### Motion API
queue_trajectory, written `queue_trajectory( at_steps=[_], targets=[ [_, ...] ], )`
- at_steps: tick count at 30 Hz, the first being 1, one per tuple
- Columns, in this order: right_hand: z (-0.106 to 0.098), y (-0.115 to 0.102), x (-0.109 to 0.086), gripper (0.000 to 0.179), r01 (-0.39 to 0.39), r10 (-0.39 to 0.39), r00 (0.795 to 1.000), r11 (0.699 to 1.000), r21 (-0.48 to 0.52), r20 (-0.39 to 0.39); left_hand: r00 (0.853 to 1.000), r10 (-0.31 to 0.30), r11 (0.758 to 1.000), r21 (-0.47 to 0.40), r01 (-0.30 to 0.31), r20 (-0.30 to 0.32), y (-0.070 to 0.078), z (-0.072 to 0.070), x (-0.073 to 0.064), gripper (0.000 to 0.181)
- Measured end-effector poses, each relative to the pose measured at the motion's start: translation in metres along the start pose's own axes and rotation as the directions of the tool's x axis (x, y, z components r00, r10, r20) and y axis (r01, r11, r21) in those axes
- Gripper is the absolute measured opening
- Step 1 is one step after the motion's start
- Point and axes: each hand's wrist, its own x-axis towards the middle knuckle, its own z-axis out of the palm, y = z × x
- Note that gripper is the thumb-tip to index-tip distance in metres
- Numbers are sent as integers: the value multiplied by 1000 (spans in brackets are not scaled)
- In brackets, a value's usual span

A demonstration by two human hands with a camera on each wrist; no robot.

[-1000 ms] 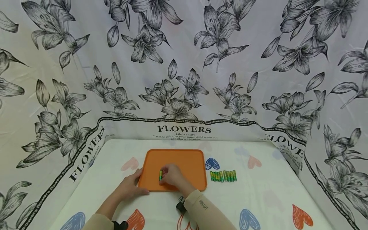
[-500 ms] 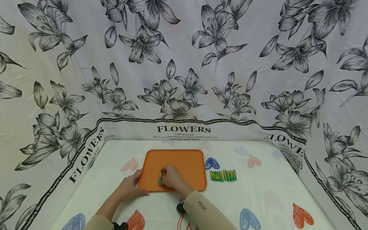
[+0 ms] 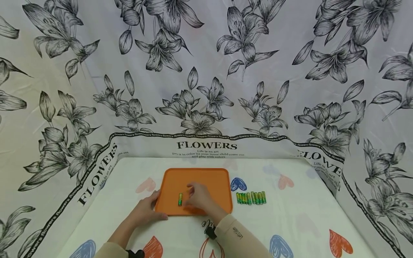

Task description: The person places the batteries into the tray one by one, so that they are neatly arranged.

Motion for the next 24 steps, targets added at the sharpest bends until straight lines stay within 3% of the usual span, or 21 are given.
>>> queue_trajectory(
  at_steps=[6, 24],
  targets=[
    [-21, 6, -7, 71, -30, 28, 999, 997, 73, 21, 1000, -15, 1000, 4, 15, 1, -1, 2, 2, 126],
    [-70, 10, -27, 67, 3, 0, 1000, 993, 116, -25, 1000, -14, 1000, -28, 15, 15, 0, 1, 3, 126]
  ],
)
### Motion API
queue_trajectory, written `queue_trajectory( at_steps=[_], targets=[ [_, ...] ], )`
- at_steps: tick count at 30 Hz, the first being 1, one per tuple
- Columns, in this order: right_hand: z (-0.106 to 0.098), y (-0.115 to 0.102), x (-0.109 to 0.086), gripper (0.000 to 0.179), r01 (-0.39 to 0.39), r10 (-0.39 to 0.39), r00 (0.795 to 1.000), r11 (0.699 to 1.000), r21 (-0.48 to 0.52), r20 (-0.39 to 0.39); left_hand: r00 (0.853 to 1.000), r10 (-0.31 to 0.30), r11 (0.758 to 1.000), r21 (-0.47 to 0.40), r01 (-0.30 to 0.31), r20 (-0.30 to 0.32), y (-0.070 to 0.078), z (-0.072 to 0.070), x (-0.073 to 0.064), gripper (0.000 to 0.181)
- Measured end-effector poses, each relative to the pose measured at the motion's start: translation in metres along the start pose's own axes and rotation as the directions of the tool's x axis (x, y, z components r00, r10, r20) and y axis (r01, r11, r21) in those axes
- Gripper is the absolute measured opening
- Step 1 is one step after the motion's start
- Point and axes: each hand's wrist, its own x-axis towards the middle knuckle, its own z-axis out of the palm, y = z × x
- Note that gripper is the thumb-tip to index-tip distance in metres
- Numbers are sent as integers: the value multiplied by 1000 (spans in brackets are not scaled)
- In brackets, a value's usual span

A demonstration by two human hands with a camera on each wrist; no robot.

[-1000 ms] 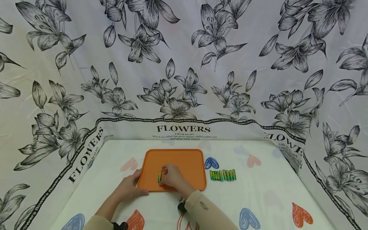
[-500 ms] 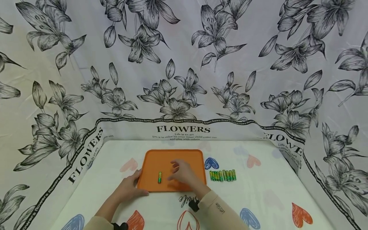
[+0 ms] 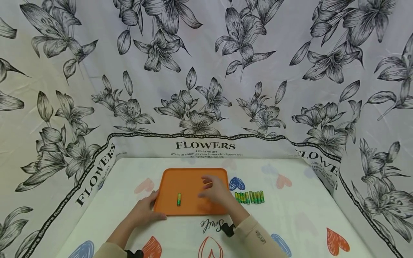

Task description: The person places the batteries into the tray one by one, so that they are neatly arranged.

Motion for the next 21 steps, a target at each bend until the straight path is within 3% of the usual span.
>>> queue_trajectory(
  at_steps=[15, 21],
  targets=[
    [-28, 10, -22, 62, 26, -31, 996, 997, -69, -78, 1000, 1, 1000, -2, -1, 1, -1, 1, 0, 125],
    [-38, 15, -30, 62, 29, -33, 994, 999, -43, -104, 1000, -24, 1000, -4, 24, 0, -2, 1, 0, 127]
  ],
)
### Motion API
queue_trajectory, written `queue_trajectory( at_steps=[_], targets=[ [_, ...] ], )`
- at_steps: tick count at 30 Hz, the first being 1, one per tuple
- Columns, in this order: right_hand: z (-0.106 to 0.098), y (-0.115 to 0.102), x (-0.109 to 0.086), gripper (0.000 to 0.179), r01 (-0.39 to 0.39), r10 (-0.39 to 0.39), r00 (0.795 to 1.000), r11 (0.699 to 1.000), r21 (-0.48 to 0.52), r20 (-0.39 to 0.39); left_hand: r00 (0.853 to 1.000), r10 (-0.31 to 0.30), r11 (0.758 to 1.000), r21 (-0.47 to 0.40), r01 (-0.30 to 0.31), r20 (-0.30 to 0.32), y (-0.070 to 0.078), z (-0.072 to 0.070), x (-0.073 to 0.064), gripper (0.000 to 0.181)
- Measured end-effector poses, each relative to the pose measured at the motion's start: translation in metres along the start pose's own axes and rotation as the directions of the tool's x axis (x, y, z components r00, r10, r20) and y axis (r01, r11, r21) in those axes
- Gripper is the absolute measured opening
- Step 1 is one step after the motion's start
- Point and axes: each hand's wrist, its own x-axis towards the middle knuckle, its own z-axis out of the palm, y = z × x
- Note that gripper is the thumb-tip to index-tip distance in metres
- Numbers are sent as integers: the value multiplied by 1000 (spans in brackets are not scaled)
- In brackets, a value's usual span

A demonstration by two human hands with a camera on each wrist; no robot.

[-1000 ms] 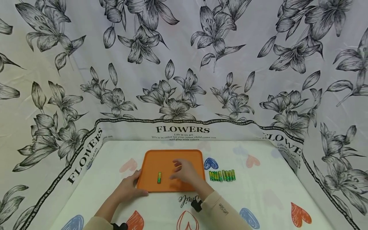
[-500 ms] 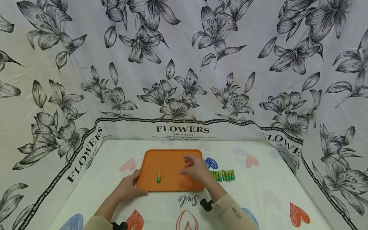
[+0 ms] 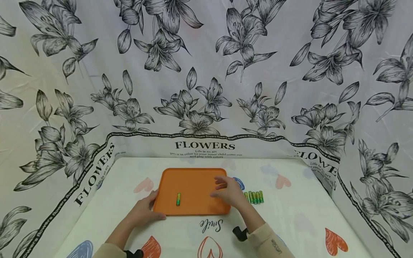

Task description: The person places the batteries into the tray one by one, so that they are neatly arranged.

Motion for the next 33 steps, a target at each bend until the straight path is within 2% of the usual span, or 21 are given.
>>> queue_trajectory(
  at_steps=[8, 15, 22, 33],
  targets=[
    [-15, 12, -7, 63, 56, -58, 997, 998, -36, -45, 1000, -5, 1000, 4, 5, 8, 0, 1, 1, 127],
    [-22, 20, -3, 62, -1, -1, 998, 1000, -24, -68, 1000, 0, 1000, 6, 0, 12, -1, -2, 0, 127],
    [-39, 34, -11, 62, -40, 36, 994, 998, -45, -100, 1000, 23, 1000, -20, -23, 12, 0, 0, 2, 126],
    [-61, 58, -20, 63, -123, 115, 985, 991, -58, -131, 1000, 18, 999, -28, -17, 5, -4, 0, 2, 125]
  ],
)
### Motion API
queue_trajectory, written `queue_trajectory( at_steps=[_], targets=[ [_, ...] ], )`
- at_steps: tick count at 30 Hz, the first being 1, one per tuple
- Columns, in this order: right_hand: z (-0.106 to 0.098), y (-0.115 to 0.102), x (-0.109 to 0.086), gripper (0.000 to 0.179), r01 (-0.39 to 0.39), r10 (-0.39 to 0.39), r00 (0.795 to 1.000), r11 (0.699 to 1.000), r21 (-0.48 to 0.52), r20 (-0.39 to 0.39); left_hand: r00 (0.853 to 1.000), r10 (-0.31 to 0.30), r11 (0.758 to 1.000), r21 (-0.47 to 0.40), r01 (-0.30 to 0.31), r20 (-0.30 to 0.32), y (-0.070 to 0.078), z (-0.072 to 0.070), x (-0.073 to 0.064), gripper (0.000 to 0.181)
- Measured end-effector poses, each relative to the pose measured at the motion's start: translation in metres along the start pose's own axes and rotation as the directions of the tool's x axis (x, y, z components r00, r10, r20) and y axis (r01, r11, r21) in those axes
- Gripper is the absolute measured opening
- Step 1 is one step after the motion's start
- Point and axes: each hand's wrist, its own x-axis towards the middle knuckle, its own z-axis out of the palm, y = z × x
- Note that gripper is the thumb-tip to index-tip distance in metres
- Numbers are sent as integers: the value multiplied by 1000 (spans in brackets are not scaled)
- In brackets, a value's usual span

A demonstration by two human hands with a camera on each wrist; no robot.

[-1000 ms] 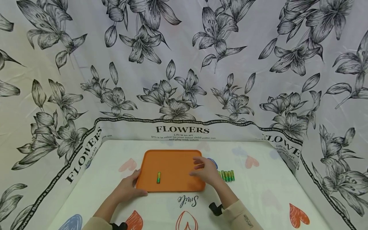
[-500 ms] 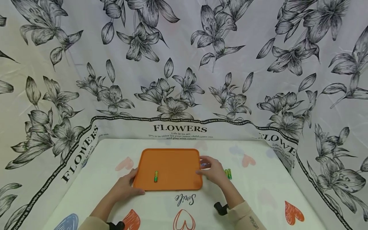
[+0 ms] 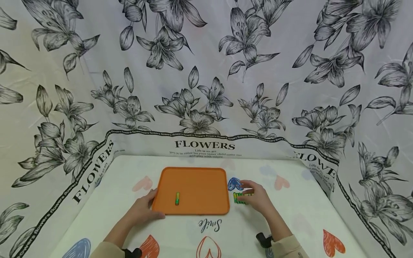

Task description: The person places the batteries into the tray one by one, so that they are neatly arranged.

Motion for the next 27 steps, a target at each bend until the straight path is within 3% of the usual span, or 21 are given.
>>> queue_trajectory(
  at_steps=[8, 27],
  targets=[
    [-19, 14, -1, 62, -59, 58, 998, 998, -23, -25, 1000, -17, 1000, 4, 17, 4, -1, 0, 0, 127],
    [-52, 52, -9, 65, -70, 69, 997, 997, -45, -21, 999, -40, 999, 9, 40, 12, 3, 0, 0, 128]
  ],
)
